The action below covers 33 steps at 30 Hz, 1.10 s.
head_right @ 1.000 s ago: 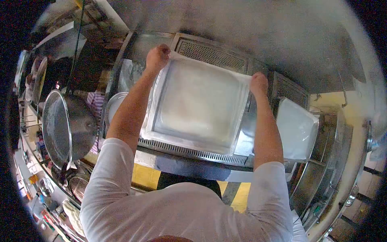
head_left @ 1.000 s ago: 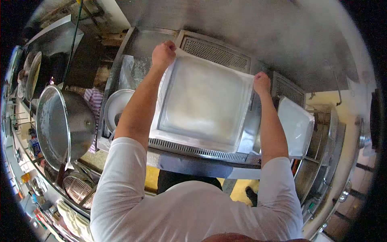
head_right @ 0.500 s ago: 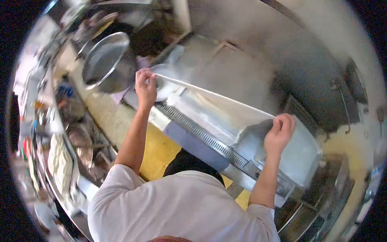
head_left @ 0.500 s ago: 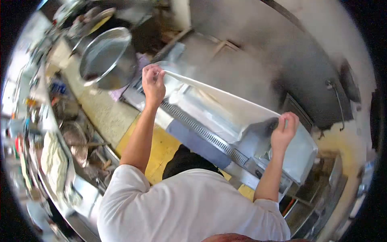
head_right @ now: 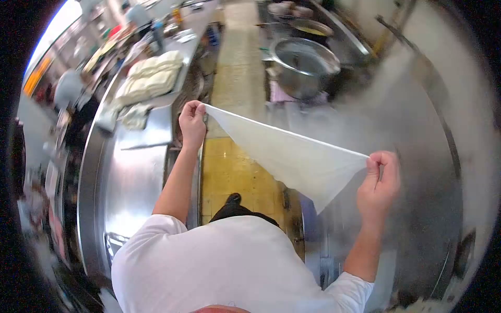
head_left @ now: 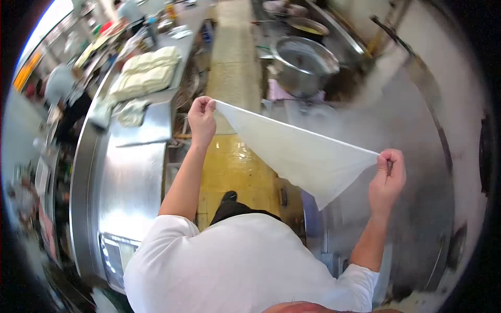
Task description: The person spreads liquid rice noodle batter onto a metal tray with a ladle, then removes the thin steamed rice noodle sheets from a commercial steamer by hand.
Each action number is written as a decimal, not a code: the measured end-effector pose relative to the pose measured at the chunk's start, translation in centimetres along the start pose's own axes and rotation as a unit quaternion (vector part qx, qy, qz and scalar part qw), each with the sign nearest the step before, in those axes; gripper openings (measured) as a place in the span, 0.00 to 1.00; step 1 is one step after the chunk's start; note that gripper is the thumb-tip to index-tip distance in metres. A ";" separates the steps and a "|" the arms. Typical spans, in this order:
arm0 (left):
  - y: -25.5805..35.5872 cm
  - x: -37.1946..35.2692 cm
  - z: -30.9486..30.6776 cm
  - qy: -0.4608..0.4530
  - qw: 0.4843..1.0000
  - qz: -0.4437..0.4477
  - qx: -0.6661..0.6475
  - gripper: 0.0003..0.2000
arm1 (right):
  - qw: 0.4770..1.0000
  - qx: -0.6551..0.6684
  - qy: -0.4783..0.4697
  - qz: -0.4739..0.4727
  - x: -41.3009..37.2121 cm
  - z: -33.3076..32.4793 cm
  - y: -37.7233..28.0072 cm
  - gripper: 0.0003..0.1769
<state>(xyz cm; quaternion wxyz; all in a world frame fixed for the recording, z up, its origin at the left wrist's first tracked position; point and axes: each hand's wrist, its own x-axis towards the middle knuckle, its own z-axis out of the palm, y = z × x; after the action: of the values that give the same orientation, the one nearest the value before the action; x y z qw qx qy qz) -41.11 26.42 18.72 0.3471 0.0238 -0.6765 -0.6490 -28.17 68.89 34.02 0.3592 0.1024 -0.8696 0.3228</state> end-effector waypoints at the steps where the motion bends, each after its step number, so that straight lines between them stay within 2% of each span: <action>1: 0.6 0.4 -3.2 0.042 0.999 0.002 0.010 0.02 | 0.999 0.034 -0.009 -0.018 1.3 1.6 -1.2 0.02; 5: 5.3 1.1 -16.0 0.167 0.983 0.034 0.063 0.04 | 0.984 0.140 -0.076 -0.082 7.2 8.8 -7.5 0.01; 8: 9.2 0.6 -25.5 0.267 0.948 0.062 0.160 0.03 | 0.956 0.244 -0.095 -0.133 11.2 16.6 -14.1 0.03; 11: 11.8 -0.7 -35.5 0.338 0.916 0.122 0.177 0.04 | 0.930 0.272 -0.162 -0.188 14.1 24.4 -22.0 0.05; 15: 15.9 -3.9 -47.0 0.438 0.851 0.123 0.262 0.05 | 0.897 0.280 -0.205 -0.275 14.8 35.8 -34.4 0.06; 17: 17.6 -5.6 -51.9 0.485 0.796 0.065 0.356 0.07 | 0.865 0.323 -0.241 -0.299 13.6 41.7 -41.5 0.05; 19: 18.3 -7.1 -56.7 0.512 0.766 0.050 0.386 0.08 | 0.831 0.338 -0.276 -0.343 12.1 48.2 -47.7 0.06; 20: 18.7 -7.8 -58.6 0.523 0.743 0.027 0.417 0.07 | 0.818 0.334 -0.279 -0.378 11.1 51.3 -50.6 0.06; 25: 19.2 -10.3 -67.0 0.565 0.667 -0.038 0.484 0.07 | 0.783 0.337 -0.344 -0.395 3.4 65.8 -63.4 0.07; 27: 18.8 -11.1 -70.0 0.581 0.634 -0.059 0.507 0.07 | 0.797 0.303 -0.347 -0.390 0.5 68.1 -67.2 0.09; 31: 20.7 -11.3 -72.0 0.592 0.611 -0.046 0.524 0.07 | 0.771 0.304 -0.370 -0.420 -0.6 70.5 -72.2 0.10; 33: 22.0 -11.4 -71.6 0.594 0.606 -0.051 0.527 0.08 | 0.793 0.314 -0.372 -0.365 -0.3 70.1 -73.5 0.10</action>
<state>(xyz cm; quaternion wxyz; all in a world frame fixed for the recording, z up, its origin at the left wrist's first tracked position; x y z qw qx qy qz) 12.60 -26.31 27.44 0.5665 0.6175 -0.5443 -0.0400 -36.94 -32.33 32.25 0.0470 0.6320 -0.6848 0.3597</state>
